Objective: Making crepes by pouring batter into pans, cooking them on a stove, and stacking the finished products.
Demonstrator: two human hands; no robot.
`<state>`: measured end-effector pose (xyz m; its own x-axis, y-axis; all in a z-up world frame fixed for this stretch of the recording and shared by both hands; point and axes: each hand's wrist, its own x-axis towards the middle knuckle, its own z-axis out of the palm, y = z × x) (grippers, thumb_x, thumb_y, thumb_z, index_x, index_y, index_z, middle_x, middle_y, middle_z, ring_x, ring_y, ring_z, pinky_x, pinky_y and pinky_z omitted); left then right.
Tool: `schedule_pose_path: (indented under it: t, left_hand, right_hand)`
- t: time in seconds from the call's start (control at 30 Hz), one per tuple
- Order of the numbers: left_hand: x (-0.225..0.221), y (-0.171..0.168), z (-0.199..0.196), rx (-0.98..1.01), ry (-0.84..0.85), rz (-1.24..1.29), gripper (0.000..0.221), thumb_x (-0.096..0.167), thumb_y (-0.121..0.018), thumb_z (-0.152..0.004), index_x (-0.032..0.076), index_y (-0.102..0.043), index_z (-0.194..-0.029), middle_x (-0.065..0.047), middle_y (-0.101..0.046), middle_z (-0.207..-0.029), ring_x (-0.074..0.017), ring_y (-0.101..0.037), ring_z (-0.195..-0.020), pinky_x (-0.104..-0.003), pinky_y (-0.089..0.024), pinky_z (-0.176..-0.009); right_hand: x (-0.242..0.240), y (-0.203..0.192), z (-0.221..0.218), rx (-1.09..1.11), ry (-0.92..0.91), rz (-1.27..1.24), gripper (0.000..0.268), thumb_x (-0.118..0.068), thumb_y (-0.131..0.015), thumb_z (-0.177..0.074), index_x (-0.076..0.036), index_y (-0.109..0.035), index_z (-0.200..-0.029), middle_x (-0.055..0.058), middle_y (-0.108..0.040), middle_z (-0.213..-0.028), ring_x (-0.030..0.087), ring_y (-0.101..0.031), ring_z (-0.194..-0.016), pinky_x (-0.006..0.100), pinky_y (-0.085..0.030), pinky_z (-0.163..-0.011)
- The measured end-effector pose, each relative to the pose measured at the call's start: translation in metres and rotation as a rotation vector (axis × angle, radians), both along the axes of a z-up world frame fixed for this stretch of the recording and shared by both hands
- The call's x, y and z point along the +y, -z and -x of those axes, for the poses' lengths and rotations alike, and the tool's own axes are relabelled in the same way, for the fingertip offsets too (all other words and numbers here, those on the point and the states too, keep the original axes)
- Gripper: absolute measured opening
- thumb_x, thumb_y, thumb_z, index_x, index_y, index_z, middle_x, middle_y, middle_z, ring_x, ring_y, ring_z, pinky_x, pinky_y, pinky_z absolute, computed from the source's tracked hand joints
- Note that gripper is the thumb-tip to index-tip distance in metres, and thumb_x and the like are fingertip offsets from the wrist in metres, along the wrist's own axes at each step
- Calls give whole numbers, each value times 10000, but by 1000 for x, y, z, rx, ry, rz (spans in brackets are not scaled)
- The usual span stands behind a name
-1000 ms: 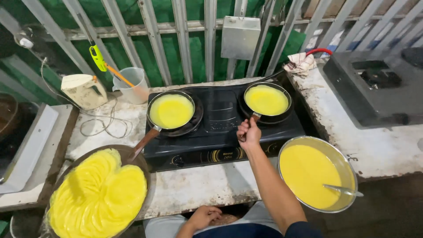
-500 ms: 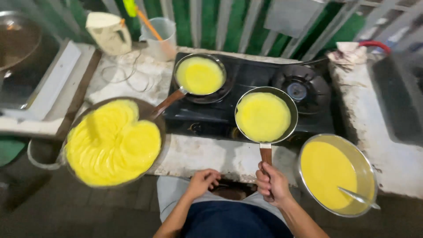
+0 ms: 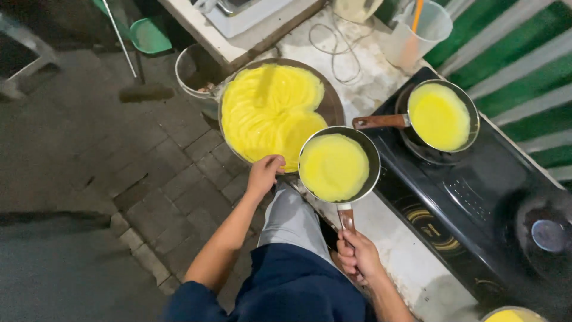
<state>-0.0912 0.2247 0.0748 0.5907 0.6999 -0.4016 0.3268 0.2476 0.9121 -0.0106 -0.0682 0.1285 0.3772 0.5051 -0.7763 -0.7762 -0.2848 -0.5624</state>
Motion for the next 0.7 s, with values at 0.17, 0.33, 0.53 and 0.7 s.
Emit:
schedule_pose_path:
  t: [0.17,0.33,0.53,0.7]
  left_hand:
    - [42,16,-7,70,13,-114,470,405,-617,-915,35,-670,-1199,-121,-720,-1081,-171,-720,-772,-308,-536,-683]
    - [75,22,-32,22,27,-184,407,306,-683,-929,6,-653,-1203,-157,-704,-1047,-126,-709,-608,-246,-557,-532]
    - [103,46,-66,73,42,-196,441,238,-698,-890,-48,-629,-1219,-242,-677,-1062,-199,-710,-591,-241,-586,-511]
    - [113,65,-79,200,63,-344,389,317,-776,-817,67,-726,-1110,-149,-735,-1001,-339,-700,-995,-442,-567,-858]
  right_hand:
    - [59,20,-28,-172,-154,-5,151,-215,-467,-1006,-97,-451,-913,-12,-270,-589,86,-251,-384,240,-219,-267]
    - [91,32,-54,-248,-260,25,163,-230,-452,-1024,-118,-436,-907,-37,-201,-585,87,-221,-360,264,-262,-239]
    - [118,3,-56,-334,-274,132,120,-186,-466,-986,-115,-448,-891,-25,-239,-578,80,-246,-360,254,-290,-259]
    - [124,0,-60,-375,-327,166,146,-186,-452,-1001,-111,-457,-876,-11,-278,-568,94,-284,-357,270,-314,-261]
